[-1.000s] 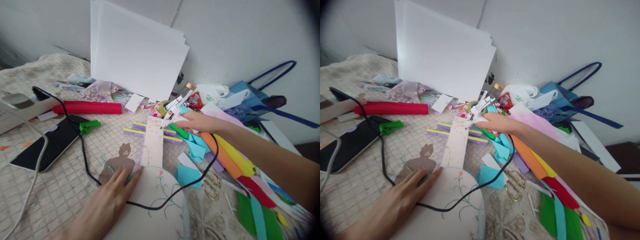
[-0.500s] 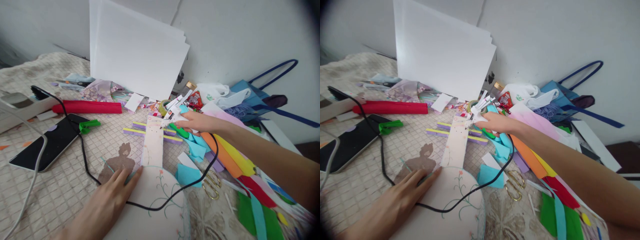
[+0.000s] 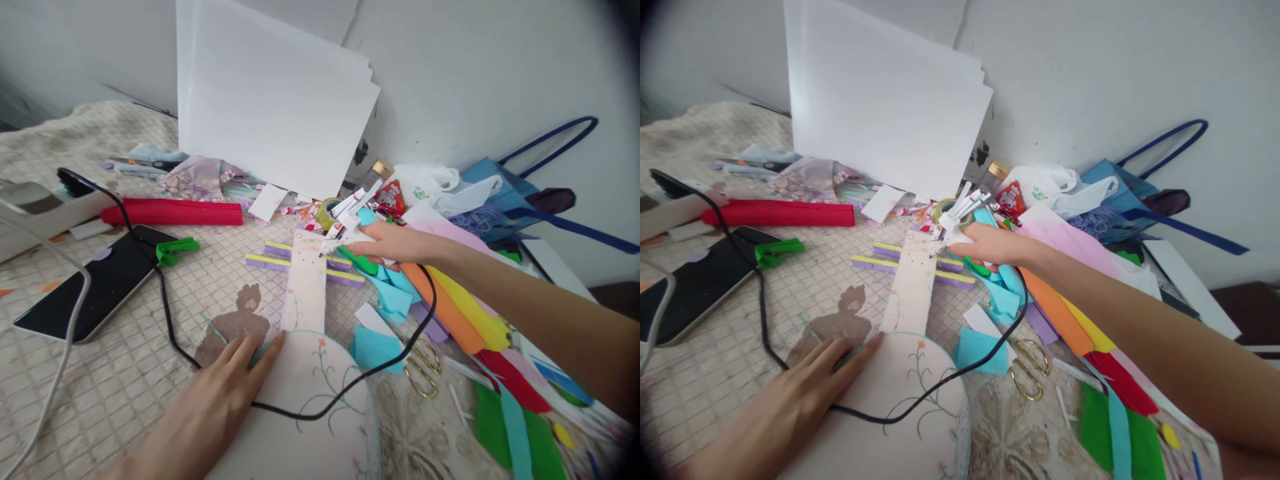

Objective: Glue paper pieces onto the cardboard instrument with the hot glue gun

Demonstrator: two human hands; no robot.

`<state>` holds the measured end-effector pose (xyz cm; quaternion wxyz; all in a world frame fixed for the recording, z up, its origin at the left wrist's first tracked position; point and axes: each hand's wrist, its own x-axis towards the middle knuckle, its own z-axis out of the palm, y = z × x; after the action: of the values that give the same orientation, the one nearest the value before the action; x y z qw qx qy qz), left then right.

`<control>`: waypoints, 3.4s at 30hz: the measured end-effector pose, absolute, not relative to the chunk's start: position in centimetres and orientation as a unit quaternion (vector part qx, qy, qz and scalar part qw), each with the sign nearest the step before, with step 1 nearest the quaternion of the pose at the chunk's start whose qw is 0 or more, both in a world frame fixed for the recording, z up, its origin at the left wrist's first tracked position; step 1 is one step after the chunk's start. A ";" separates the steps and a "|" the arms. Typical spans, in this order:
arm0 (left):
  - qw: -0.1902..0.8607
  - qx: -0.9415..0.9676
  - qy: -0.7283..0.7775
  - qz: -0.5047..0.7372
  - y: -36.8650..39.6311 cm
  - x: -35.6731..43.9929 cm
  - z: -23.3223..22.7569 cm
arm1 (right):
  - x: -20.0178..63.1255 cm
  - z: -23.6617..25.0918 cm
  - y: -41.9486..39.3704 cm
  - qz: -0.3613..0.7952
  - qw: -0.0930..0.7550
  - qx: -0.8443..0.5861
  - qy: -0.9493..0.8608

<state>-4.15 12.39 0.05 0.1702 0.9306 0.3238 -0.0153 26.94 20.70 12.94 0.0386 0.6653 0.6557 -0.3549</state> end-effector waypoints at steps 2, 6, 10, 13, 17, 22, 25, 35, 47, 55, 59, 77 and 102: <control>0.173 0.929 0.326 -0.017 12.5 -4.1 0.3 | 27.0 12.8 20.8 -0.362 0.045 0.663 0.654; 0.175 0.930 0.320 -0.032 12.8 -3.8 1.2 | 27.1 12.4 21.0 -0.381 0.037 0.656 0.651; 0.171 0.932 0.317 -0.048 12.9 -3.4 2.5 | 27.0 11.8 21.1 -0.388 0.045 0.648 0.654; 0.178 0.929 0.320 -0.057 12.9 -3.4 2.6 | 26.9 11.3 20.8 -0.368 0.049 0.650 0.663; 0.171 0.931 0.321 -0.036 12.7 -3.8 1.1 | 26.8 11.3 20.6 -0.365 0.030 0.668 0.648; 0.162 0.932 0.324 -0.023 12.4 -3.9 0.0 | 27.1 13.5 20.7 -0.369 -0.009 0.670 0.644; 0.156 0.933 0.323 -0.021 12.4 -3.8 0.4 | 27.4 15.9 20.3 -0.357 -0.068 0.695 0.621; 0.158 0.933 0.321 0.028 12.4 -4.1 -0.4 | 27.7 14.0 17.3 -0.390 -0.138 0.702 0.580; 0.139 0.943 0.301 0.030 12.6 -3.7 1.4 | 25.7 11.3 20.4 -0.385 -0.096 0.647 0.652; 0.164 0.934 0.316 0.001 12.5 -3.7 1.4 | 25.1 11.4 21.1 -0.342 -0.031 0.655 0.673; 0.168 0.931 0.322 -0.017 12.6 -3.6 1.6 | 25.0 11.4 21.4 -0.340 -0.012 0.653 0.676; 0.157 0.936 0.315 0.011 12.5 -3.9 1.4 | 24.6 12.3 23.8 -0.427 -0.014 0.640 0.639; 0.065 0.925 0.330 0.179 7.0 -9.1 1.7 | 23.1 6.3 -0.1 -0.401 -0.560 0.612 0.389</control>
<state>-9.10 6.95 1.68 0.0649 0.9247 0.3295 0.1794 23.14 -0.13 6.34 -0.5599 0.6116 0.3894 -0.4010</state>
